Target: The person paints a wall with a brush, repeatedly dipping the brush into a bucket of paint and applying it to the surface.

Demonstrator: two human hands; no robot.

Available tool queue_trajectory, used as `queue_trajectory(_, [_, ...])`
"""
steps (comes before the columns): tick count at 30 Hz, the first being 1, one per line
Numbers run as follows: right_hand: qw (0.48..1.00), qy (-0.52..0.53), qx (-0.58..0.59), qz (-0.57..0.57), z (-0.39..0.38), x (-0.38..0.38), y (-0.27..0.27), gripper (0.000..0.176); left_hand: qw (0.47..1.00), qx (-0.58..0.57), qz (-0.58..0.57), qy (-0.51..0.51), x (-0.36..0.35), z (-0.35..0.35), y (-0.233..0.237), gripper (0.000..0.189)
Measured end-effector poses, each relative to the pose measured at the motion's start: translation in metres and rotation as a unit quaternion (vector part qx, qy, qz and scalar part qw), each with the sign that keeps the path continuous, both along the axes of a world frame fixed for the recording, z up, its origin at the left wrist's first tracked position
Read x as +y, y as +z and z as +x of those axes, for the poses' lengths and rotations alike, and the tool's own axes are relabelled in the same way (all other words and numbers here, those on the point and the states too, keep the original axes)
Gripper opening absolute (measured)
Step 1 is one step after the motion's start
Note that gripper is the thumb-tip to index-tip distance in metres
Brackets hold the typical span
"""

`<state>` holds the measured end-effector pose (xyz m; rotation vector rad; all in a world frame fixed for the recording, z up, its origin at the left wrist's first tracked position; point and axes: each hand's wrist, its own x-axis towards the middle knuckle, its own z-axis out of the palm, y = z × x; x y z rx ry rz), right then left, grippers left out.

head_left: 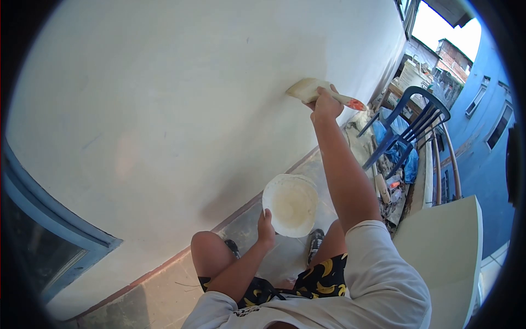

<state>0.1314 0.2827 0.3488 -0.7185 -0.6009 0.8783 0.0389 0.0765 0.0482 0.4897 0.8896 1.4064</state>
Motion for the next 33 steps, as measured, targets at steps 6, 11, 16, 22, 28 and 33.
queue_trajectory(6, [0.983,0.07,-0.003,0.167,-0.022,-0.002,0.108,0.054,1.0,0.029,0.007,0.006,-0.006,-0.006,-0.006,0.052])
queue_trajectory(11, [0.988,0.081,0.059,0.116,-0.019,-0.001,0.052,0.057,0.999,0.016,0.028,0.007,-0.008,-0.012,-0.003,0.053])
queue_trajectory(16, [0.999,0.042,0.003,-0.016,0.012,-0.022,-0.045,0.055,0.999,-0.008,0.021,0.03,-0.017,-0.018,0.007,0.055])
queue_trajectory(22, [0.972,0.12,-0.2,0.008,0.057,-0.12,-0.057,0.053,0.994,0.013,0.091,0.06,-0.024,-0.019,0.011,0.055])
queue_trajectory(28, [0.775,0.267,-0.559,-0.12,0.046,-0.175,-0.08,0.043,0.989,0.068,0.125,0.046,-0.042,-0.024,0.034,0.064])
queue_trajectory(33, [0.731,0.251,-0.62,-0.135,0.024,-0.176,-0.117,0.039,0.984,0.037,0.161,0.063,-0.048,-0.024,0.035,0.062])
